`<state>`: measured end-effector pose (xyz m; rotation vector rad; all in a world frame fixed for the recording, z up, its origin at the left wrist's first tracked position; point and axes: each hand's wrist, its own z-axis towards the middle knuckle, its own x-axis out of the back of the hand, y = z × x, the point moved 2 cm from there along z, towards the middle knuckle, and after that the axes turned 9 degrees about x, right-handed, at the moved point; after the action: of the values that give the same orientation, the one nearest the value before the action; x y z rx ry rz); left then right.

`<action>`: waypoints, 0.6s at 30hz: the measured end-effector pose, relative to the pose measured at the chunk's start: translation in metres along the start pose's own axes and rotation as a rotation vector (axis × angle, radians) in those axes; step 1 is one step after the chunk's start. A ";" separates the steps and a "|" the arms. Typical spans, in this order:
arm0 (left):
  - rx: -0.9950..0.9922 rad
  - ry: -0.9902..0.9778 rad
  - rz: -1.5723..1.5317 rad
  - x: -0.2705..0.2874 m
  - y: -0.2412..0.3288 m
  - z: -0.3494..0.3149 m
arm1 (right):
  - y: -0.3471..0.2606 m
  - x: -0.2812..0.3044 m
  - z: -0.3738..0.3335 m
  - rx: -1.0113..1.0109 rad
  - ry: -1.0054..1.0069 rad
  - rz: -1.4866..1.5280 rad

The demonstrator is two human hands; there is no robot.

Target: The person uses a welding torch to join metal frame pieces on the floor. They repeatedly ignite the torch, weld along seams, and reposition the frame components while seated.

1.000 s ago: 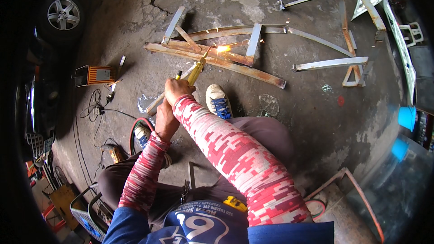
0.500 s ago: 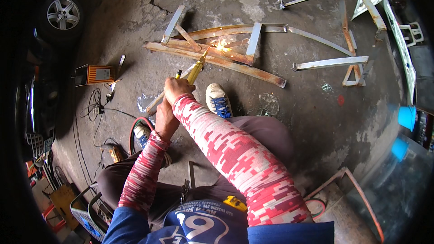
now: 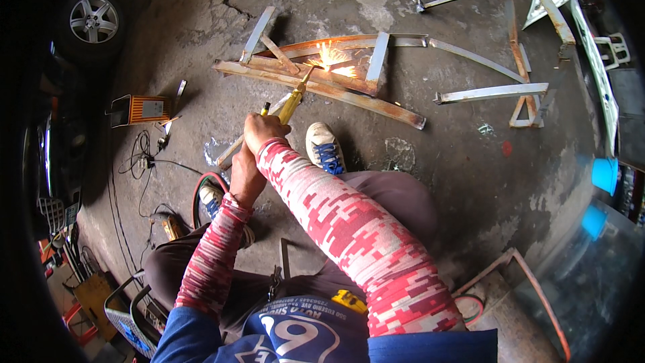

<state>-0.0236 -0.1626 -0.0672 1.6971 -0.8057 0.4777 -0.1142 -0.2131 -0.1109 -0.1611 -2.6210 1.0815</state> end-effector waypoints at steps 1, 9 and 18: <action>-0.002 -0.001 0.001 0.000 0.000 0.000 | -0.001 0.000 0.001 0.063 -0.016 -0.110; 0.018 -0.014 0.018 0.001 0.000 0.000 | -0.002 0.010 -0.003 0.270 -0.194 -0.359; 0.014 -0.021 0.002 0.000 0.000 0.001 | 0.002 0.000 -0.002 0.055 -0.031 0.043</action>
<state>-0.0237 -0.1633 -0.0669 1.7170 -0.8206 0.4685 -0.1137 -0.2108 -0.1109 -0.1908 -2.6233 1.1777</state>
